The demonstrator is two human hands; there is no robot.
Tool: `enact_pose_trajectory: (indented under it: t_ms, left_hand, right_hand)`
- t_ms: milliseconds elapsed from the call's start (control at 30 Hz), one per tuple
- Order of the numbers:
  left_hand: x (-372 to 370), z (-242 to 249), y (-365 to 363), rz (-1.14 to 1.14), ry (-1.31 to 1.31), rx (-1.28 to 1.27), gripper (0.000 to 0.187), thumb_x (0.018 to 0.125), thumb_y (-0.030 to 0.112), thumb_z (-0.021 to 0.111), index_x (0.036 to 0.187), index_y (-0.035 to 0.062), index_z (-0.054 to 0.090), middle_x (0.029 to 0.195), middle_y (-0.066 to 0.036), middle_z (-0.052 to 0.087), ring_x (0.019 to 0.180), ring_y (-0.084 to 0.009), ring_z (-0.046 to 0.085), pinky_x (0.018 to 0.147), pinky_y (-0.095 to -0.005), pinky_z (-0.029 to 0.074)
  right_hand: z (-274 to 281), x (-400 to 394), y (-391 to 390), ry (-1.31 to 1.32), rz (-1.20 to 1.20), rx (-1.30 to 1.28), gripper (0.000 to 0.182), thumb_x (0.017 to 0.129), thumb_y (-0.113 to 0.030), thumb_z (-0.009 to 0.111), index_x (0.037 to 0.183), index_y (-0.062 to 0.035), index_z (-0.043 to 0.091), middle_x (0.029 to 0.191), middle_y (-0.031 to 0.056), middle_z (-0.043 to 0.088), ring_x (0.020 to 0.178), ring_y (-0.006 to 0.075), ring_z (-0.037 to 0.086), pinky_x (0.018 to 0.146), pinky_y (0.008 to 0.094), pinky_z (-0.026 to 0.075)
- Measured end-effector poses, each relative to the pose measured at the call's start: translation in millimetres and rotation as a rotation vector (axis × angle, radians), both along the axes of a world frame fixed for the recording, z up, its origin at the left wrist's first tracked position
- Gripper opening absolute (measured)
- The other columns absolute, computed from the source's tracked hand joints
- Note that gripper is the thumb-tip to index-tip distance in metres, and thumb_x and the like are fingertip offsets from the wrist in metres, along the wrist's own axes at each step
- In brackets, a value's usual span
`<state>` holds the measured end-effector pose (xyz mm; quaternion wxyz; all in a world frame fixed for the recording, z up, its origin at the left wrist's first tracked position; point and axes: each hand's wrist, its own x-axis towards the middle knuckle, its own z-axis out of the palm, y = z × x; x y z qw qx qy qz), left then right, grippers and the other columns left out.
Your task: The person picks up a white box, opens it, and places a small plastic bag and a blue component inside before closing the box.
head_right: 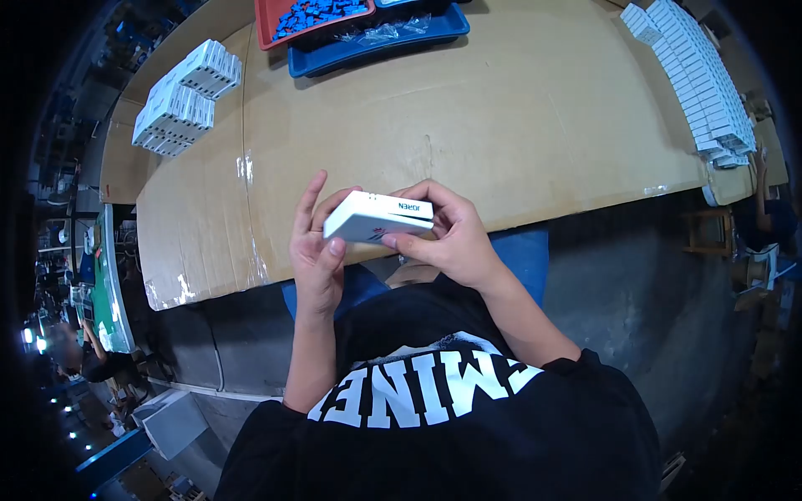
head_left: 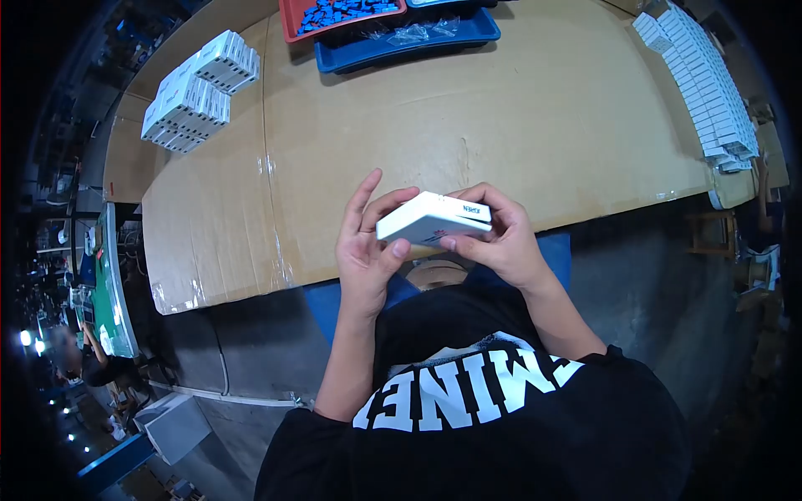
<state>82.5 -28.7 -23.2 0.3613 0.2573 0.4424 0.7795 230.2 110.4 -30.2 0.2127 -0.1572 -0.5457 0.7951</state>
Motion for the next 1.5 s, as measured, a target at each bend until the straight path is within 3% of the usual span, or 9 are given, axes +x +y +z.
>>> enact_pose_trajectory:
  t_ms: [67,133,267,367,467,667,833,1033,1500]
  left_hand:
    - [-10,-6,-4,-0.024,0.125,-0.038,0.077,0.088,0.019,0.083,0.152,-0.0016,0.045,0.133,-0.016,0.064,0.123,-0.0205,0.06,0.107,-0.0376,0.047]
    - [-12,-4,-8,-0.046,0.246,-0.082,0.08,0.087,0.017,0.084,0.153,-0.0014,0.043,0.134,-0.016,0.063,0.123,-0.0203,0.06,0.107,-0.0368,0.047]
    - [2,1,-7,-0.127,0.266,-0.235,0.068,0.088,0.006,0.081,0.147,-0.0038,0.049,0.128,-0.011,0.063,0.119,-0.0175,0.06,0.104,-0.0323,0.048]
    - [9,-13,-3,-0.052,0.017,-0.131,0.049,0.093,0.001,0.076,0.137,-0.0053,0.054,0.125,-0.008,0.063,0.121,-0.0175,0.06,0.106,-0.031,0.047]
    - [7,-11,-4,-0.043,0.105,-0.18,0.05,0.093,0.0,0.075,0.138,-0.005,0.053,0.131,-0.012,0.065,0.125,-0.0183,0.06,0.106,-0.031,0.048]
    - [4,1,-10,-0.147,0.137,-0.059,0.044,0.091,0.0,0.077,0.131,-0.0053,0.061,0.134,-0.021,0.067,0.121,-0.0203,0.065,0.103,-0.0328,0.053]
    - [6,0,-13,-0.145,0.137,-0.001,0.042,0.088,0.0,0.078,0.127,-0.0041,0.064,0.129,-0.019,0.07,0.117,-0.0203,0.068,0.101,-0.0327,0.055]
    - [7,-2,-12,-0.133,0.165,-0.004,0.042,0.086,-0.001,0.08,0.125,-0.0034,0.066,0.127,-0.018,0.071,0.117,-0.021,0.068,0.102,-0.034,0.055]
    - [6,-7,-8,-0.155,0.182,0.034,0.041,0.087,-0.002,0.078,0.126,-0.0045,0.066,0.129,-0.02,0.07,0.12,-0.0233,0.067,0.103,-0.0346,0.055]
  right_hand:
    - [1,1,5,-0.031,0.004,-0.003,0.049,0.082,0.002,0.082,0.125,-0.0007,0.06,0.118,0.0084,0.069,0.112,0.0143,0.064,0.102,0.0326,0.05]
    - [7,0,8,-0.036,-0.054,0.271,0.05,0.083,0.0,0.083,0.127,-0.0009,0.059,0.111,0.0073,0.07,0.107,0.013,0.066,0.097,0.0296,0.051]
    - [12,0,3,-0.033,-0.081,0.093,0.055,0.082,-0.003,0.085,0.13,-0.0003,0.058,0.11,0.0084,0.07,0.104,0.0133,0.067,0.091,0.0258,0.053]
    - [2,-1,-3,0.024,-0.141,-0.024,0.045,0.087,-0.006,0.083,0.126,0.0026,0.062,0.108,0.0082,0.07,0.103,0.013,0.066,0.092,0.028,0.054]
    - [-3,4,-2,0.063,-0.132,-0.082,0.033,0.093,-0.008,0.078,0.121,0.0042,0.065,0.108,0.0073,0.07,0.103,0.0121,0.066,0.093,0.028,0.054]
    - [2,9,-2,0.092,-0.049,0.144,0.034,0.09,-0.006,0.08,0.12,0.0035,0.067,0.111,0.0075,0.072,0.104,0.0142,0.067,0.091,0.0292,0.054]
    - [6,10,4,0.146,-0.016,0.379,0.041,0.082,-0.006,0.087,0.117,0.0063,0.069,0.112,0.0164,0.073,0.104,0.0209,0.069,0.091,0.0311,0.054]
    - [5,7,4,0.161,-0.059,0.359,0.039,0.077,-0.004,0.088,0.112,0.0024,0.072,0.106,0.012,0.076,0.099,0.0191,0.072,0.088,0.0303,0.054]
    - [-3,7,5,0.185,-0.076,0.366,0.036,0.078,-0.004,0.087,0.11,0.0026,0.073,0.105,0.013,0.076,0.096,0.0197,0.072,0.087,0.0305,0.054]
